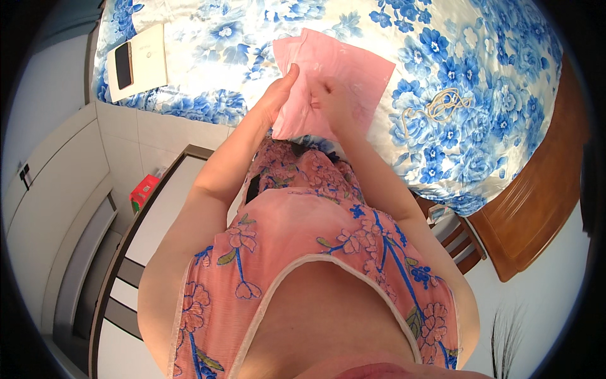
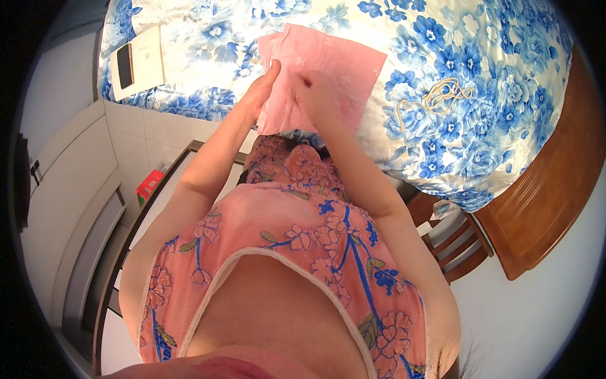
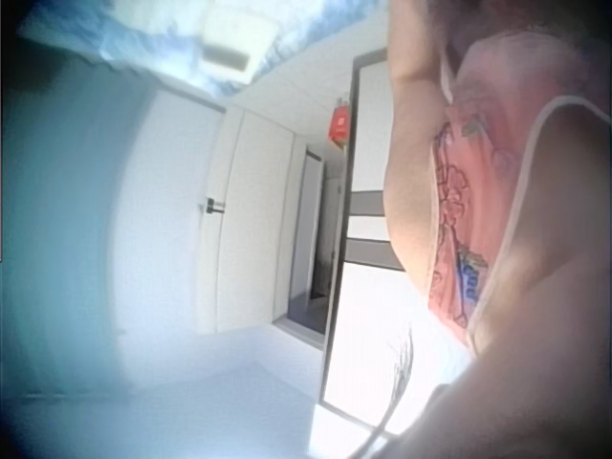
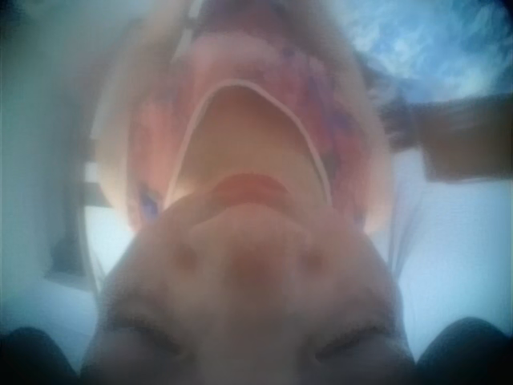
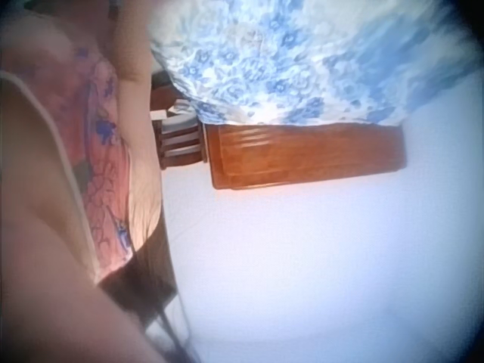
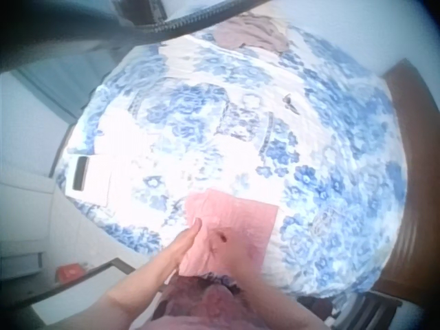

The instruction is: The person retrieves a dark green shirt from a wardrobe, folds it on a bed, and places it back in the wardrobe. Then the person retrieves a pink shirt, folds it on the bed, and places it back in the wardrobe.

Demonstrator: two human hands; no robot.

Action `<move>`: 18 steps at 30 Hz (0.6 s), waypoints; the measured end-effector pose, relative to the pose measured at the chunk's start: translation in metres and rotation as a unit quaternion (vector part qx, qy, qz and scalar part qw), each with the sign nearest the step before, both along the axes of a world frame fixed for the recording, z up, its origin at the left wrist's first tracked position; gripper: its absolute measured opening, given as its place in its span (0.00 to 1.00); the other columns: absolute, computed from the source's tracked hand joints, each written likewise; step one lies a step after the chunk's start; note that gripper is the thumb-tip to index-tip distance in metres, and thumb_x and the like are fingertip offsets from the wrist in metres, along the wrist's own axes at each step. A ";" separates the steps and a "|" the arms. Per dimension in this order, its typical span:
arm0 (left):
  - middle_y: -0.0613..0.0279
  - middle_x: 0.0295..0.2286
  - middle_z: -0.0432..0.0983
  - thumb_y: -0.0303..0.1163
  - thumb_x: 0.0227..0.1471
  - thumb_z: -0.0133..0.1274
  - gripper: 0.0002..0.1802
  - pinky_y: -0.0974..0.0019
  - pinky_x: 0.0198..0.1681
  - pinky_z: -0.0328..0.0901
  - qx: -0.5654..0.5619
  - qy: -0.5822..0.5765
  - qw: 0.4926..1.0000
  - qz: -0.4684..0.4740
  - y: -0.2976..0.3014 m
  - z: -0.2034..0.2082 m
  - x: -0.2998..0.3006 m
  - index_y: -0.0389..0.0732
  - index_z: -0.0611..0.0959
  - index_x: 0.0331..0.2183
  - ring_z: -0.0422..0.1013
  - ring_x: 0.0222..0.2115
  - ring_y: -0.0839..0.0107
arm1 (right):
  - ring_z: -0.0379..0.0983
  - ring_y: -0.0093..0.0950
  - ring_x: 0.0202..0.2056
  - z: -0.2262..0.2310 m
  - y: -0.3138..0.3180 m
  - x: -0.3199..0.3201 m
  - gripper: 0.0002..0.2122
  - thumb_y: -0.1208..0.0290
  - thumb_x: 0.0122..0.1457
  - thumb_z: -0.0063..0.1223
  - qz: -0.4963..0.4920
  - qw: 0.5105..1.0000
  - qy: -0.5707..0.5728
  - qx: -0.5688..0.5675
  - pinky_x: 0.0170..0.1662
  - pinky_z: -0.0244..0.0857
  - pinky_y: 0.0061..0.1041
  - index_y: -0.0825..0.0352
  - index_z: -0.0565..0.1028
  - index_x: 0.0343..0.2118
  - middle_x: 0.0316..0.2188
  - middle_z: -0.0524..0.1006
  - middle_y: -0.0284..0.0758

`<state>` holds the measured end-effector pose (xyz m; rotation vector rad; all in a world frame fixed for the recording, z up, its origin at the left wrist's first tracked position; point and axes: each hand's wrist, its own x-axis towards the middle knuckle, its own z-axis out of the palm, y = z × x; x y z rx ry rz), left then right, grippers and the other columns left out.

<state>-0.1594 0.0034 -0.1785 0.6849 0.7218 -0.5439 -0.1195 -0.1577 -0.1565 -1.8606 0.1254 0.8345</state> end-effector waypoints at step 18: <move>0.57 0.44 0.79 0.47 0.60 0.57 0.27 0.64 0.45 0.71 0.138 -0.134 0.978 -0.081 -0.032 0.029 -0.016 0.32 0.80 0.48 0.76 0.43 0.69 | 0.76 0.35 0.24 0.055 -0.018 -0.026 0.13 0.66 0.58 0.51 0.000 0.990 -0.095 -0.104 0.30 0.67 0.36 0.73 0.78 0.27 0.20 0.77 0.44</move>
